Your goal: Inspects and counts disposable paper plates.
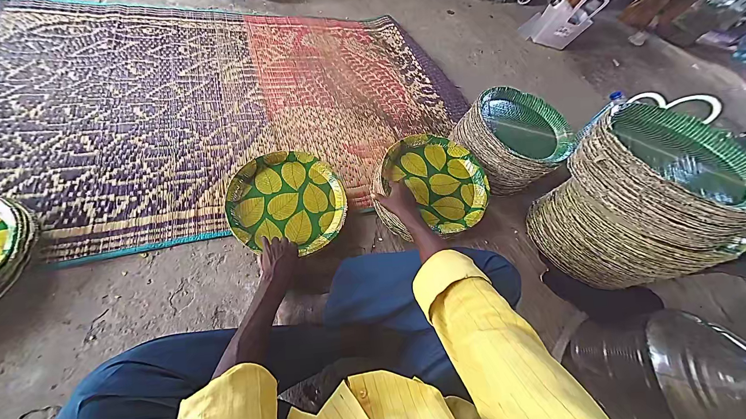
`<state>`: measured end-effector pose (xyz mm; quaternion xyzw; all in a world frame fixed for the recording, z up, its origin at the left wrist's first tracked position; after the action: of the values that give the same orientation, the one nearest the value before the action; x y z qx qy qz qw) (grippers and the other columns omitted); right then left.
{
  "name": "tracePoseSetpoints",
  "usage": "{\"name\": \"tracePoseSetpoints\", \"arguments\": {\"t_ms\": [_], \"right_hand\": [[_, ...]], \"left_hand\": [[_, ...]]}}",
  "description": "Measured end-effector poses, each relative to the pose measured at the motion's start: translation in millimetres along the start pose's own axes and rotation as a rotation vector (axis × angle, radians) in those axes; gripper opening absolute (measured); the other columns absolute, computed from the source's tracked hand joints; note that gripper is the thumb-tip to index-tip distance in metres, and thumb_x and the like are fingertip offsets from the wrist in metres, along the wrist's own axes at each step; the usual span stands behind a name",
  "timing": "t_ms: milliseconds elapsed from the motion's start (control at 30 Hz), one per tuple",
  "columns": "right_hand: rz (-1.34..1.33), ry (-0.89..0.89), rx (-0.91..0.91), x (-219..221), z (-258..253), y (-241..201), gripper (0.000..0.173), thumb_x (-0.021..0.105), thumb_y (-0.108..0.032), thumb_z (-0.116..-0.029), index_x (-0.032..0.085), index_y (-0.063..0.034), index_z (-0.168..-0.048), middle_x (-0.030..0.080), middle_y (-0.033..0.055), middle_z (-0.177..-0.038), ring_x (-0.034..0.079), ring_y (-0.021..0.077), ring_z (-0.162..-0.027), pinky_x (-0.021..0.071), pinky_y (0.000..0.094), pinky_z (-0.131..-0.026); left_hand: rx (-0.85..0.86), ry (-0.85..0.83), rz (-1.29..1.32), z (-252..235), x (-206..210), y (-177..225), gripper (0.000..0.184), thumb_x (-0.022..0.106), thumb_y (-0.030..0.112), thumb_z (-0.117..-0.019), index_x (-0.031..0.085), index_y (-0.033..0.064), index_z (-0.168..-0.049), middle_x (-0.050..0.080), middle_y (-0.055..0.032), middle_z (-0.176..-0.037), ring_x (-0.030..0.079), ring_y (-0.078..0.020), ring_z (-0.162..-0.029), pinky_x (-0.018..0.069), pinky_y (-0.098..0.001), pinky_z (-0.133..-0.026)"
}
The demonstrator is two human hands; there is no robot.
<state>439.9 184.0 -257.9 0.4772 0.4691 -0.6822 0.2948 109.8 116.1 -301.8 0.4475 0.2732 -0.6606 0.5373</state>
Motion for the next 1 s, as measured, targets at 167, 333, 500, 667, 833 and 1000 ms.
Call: {"name": "tracePoseSetpoints", "arguments": {"t_ms": [167,333,500,667,833,1000], "right_hand": [[-0.005,-0.047,0.019,-0.9,2.0,-2.1,0.041,0.065,-0.033,-0.1008,0.068,0.0014,-0.122,0.064,0.0264,-0.127,0.063,0.0417,-0.119,0.0507,0.0612,-0.097],[0.038,-0.025,0.013,-8.0,2.3,-1.9,0.033,0.052,-0.023,-0.1057,0.071,0.001,-0.117,0.067,0.0246,-0.126,0.064,0.0407,-0.12,0.0511,0.0598,-0.097],[0.055,0.211,-0.128,-56.6,23.4,-47.8,0.031,0.048,-0.014,-0.1055,0.071,0.0009,-0.119,0.067,0.0229,-0.126,0.065,0.0403,-0.118,0.0521,0.0585,-0.096],[-0.013,0.342,-0.72,-21.1,112.5,-161.2,0.012,0.064,0.0,-0.0917,0.074,0.001,-0.098,0.071,0.0211,-0.096,0.071,0.0381,-0.088,0.0581,0.0543,-0.074],[0.069,-0.499,-0.883,115.4,156.0,-189.6,0.026,0.06,-0.012,-0.0995,0.069,0.006,-0.116,0.068,0.0245,-0.122,0.064,0.0397,-0.118,0.0481,0.0557,-0.103],[-0.006,-0.158,-0.676,50.4,85.4,-134.5,0.027,0.061,-0.025,-0.1028,0.076,-0.0032,-0.11,0.072,0.0182,-0.113,0.069,0.035,-0.106,0.0556,0.0554,-0.092]], "left_hand": [[0.015,0.056,0.05,3.8,-2.4,-2.6,0.05,0.053,0.044,-0.1039,0.068,0.0007,-0.123,0.064,-0.0254,-0.128,0.055,-0.0438,-0.128,0.027,-0.0632,-0.116],[0.091,0.11,0.095,4.9,-4.4,6.4,0.045,0.054,0.04,-0.1042,0.066,0.0017,-0.125,0.064,-0.0235,-0.127,0.055,-0.0421,-0.129,0.0282,-0.0616,-0.117],[0.143,0.129,0.174,3.2,-6.0,4.5,0.043,0.054,0.038,-0.1038,0.067,0.0057,-0.128,0.065,-0.021,-0.129,0.058,-0.0396,-0.127,0.0321,-0.0622,-0.115],[0.354,1.116,0.353,45.0,-65.5,-7.0,0.027,0.056,0.008,-0.0928,0.074,-0.001,-0.111,0.071,-0.0218,-0.109,0.067,-0.0407,-0.104,0.0486,-0.0571,-0.097],[0.246,0.834,0.273,41.9,-59.8,-8.1,0.035,0.058,0.009,-0.094,0.069,-0.0005,-0.126,0.062,-0.0276,-0.132,0.056,-0.0457,-0.128,0.0374,-0.0628,-0.11],[0.077,0.19,0.135,-5.9,5.8,-18.3,0.036,0.057,0.031,-0.1036,0.07,0.0064,-0.127,0.067,-0.0223,-0.122,0.06,-0.0416,-0.12,0.0374,-0.0619,-0.11]]}}
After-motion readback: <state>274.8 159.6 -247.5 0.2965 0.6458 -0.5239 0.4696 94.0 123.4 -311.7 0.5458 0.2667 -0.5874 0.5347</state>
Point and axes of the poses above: each hand's wrist, its own z-axis away from the middle knuckle, its own x-axis out of the palm, y = z × x, the point moved 7 cm from there along -z, towards the middle knuckle
